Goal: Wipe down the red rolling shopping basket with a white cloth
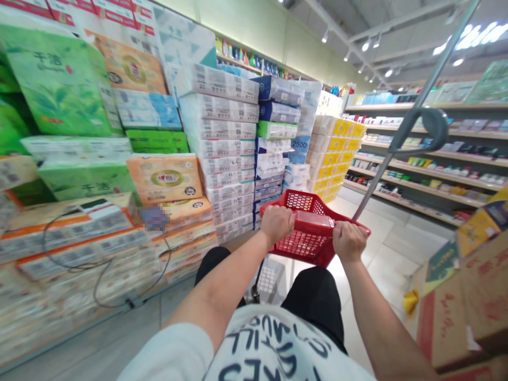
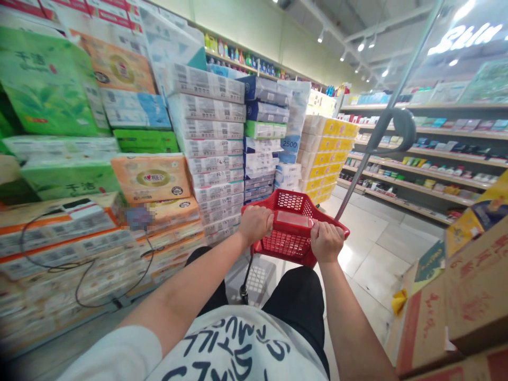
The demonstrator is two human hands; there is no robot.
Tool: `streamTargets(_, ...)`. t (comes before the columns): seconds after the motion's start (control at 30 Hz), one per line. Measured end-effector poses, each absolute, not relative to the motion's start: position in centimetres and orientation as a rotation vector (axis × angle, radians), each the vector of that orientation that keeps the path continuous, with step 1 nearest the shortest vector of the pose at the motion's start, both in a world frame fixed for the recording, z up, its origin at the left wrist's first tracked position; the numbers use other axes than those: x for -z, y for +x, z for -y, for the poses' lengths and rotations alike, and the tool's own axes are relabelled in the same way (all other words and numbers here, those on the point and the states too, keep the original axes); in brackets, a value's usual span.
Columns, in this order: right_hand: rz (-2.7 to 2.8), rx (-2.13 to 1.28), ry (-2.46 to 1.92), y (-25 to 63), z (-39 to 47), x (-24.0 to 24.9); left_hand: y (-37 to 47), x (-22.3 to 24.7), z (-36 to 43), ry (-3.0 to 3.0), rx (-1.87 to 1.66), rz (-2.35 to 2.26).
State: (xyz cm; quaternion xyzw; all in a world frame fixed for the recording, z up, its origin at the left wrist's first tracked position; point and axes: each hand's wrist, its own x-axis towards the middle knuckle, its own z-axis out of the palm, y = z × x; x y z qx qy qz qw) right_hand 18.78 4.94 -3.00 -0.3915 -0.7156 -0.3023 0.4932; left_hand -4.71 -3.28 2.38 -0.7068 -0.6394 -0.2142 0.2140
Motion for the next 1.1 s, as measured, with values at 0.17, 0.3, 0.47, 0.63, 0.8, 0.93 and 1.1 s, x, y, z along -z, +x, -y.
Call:
streamTargets(0.17, 1.755, 0.692, -0.936, 19.0, -4.9, 3.0, -4.5, -2.7, 2.8, -1.973, 0.526, 1.915)
streamTargets(0.3, 1.763, 0.716, -0.935, 19.3, -4.8, 3.0, -4.7, -4.7, 0.9, -2.194, 0.272, 2.013)
streamTargets(0.47, 1.739, 0.732, -0.944, 19.2, -4.9, 3.0, -4.5, -2.6, 3.3, -2.024, 0.51, 1.804)
streamTargets(0.63, 1.735, 0.741, -0.956, 19.1, -4.9, 3.1, -4.3, -1.9, 4.0, -1.903, 0.618, 1.764)
streamTargets(0.8, 1.735, 0.707, -0.952, 19.3, -5.1, 3.1, -4.2, -4.4, 2.3, -2.132, 0.267, 1.993)
streamTargets(0.93, 1.742, 0.72, -0.957, 19.4, -5.3, 3.2, -3.9, -3.0, 3.5, -1.974, 0.536, 1.799)
streamTargets(1.1, 1.738, 0.721, -0.949, 19.8, -5.5, 3.3, -3.5, -3.2, 2.8, -1.96, 0.521, 1.954)
